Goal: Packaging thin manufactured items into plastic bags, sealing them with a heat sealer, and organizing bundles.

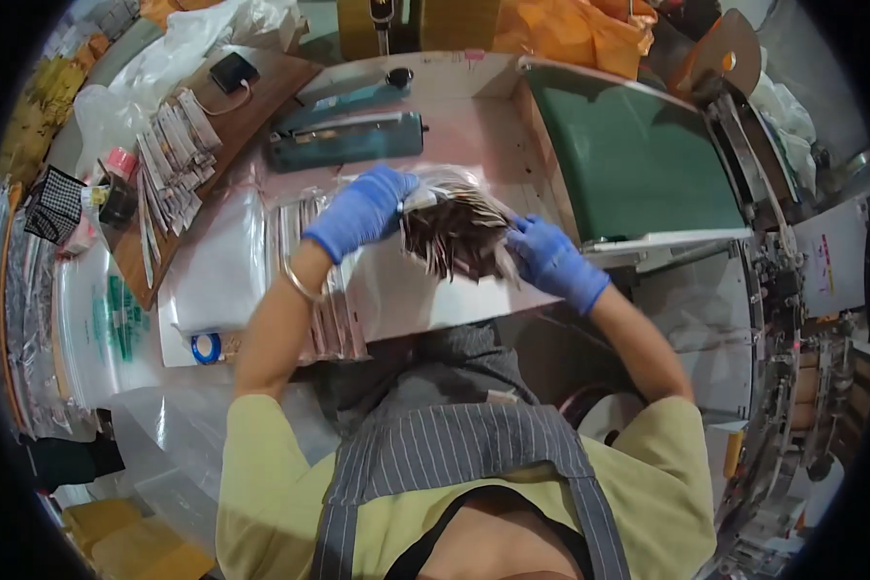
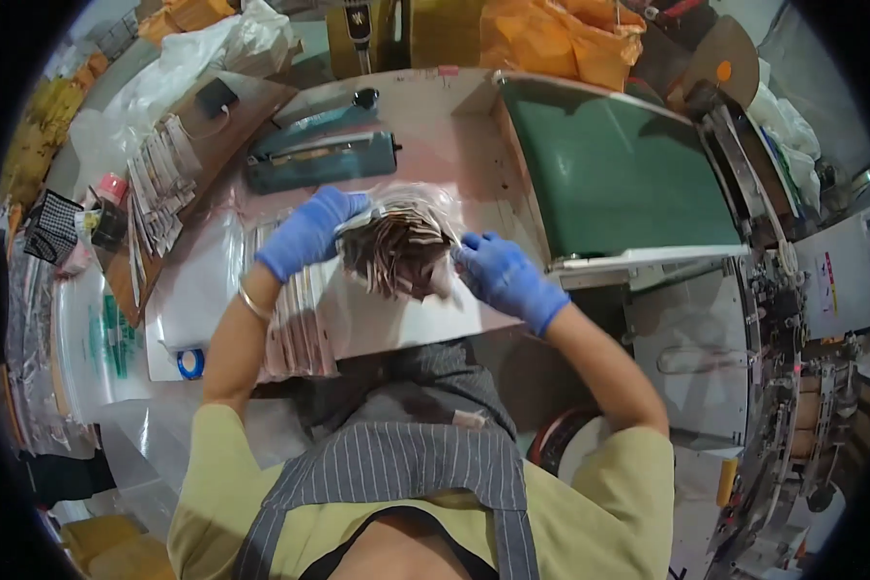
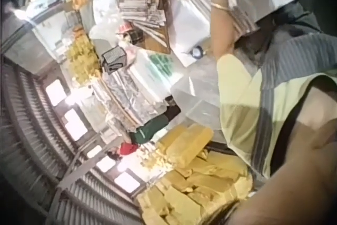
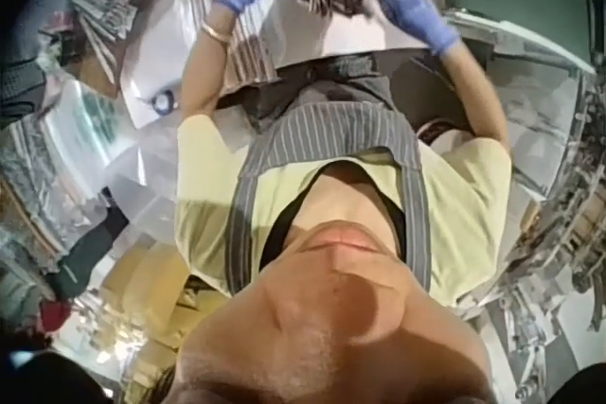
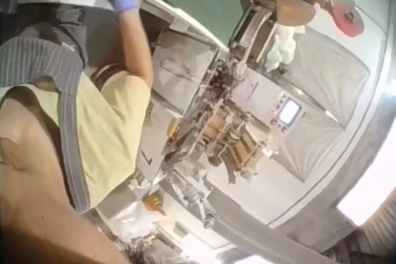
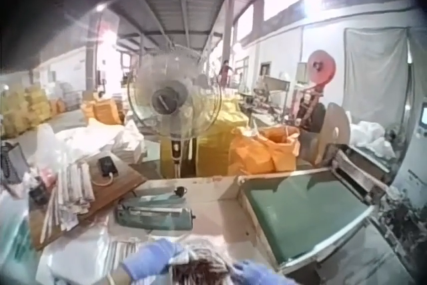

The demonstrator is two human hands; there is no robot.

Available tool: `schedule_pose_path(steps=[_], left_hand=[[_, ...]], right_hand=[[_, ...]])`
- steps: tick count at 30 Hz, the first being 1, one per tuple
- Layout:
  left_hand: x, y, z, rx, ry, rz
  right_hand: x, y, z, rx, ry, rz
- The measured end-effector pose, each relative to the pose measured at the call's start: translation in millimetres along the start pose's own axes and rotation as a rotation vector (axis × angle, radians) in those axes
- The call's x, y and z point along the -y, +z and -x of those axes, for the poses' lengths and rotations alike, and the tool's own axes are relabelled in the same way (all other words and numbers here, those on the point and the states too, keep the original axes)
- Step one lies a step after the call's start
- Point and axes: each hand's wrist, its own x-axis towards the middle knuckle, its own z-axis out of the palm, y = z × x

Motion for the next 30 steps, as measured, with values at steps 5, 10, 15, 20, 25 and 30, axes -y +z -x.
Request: schedule_pose_path(steps=[5, 10, 15, 20, 25, 30], left_hand=[[-4, -90, -47, -0.038, -0.217, 0.11], [53, -72, -51, -0.014, -0.153, 0.381], [59, -82, -70, 0.061, -0.144, -0.056], [56, -85, -78, -0.24, -0.091, -0.125], [60, -94, -94, -0.033, -0.133, -0.098], [42, -71, -104, -0.305, -0.53, 0.486]], right_hand=[[5, -112, -69, -0.172, -0.004, -0.113], [-18, -98, -91, -0.282, -0.187, -0.123], [-39, -93, -105, -0.164, -0.186, -0.01], [-40, -104, -123, -0.248, -0.173, -0.045], [-51, -105, -125, -0.399, -0.041, -0.193], [14, -81, -144, -0.57, 0.231, 0.626]])
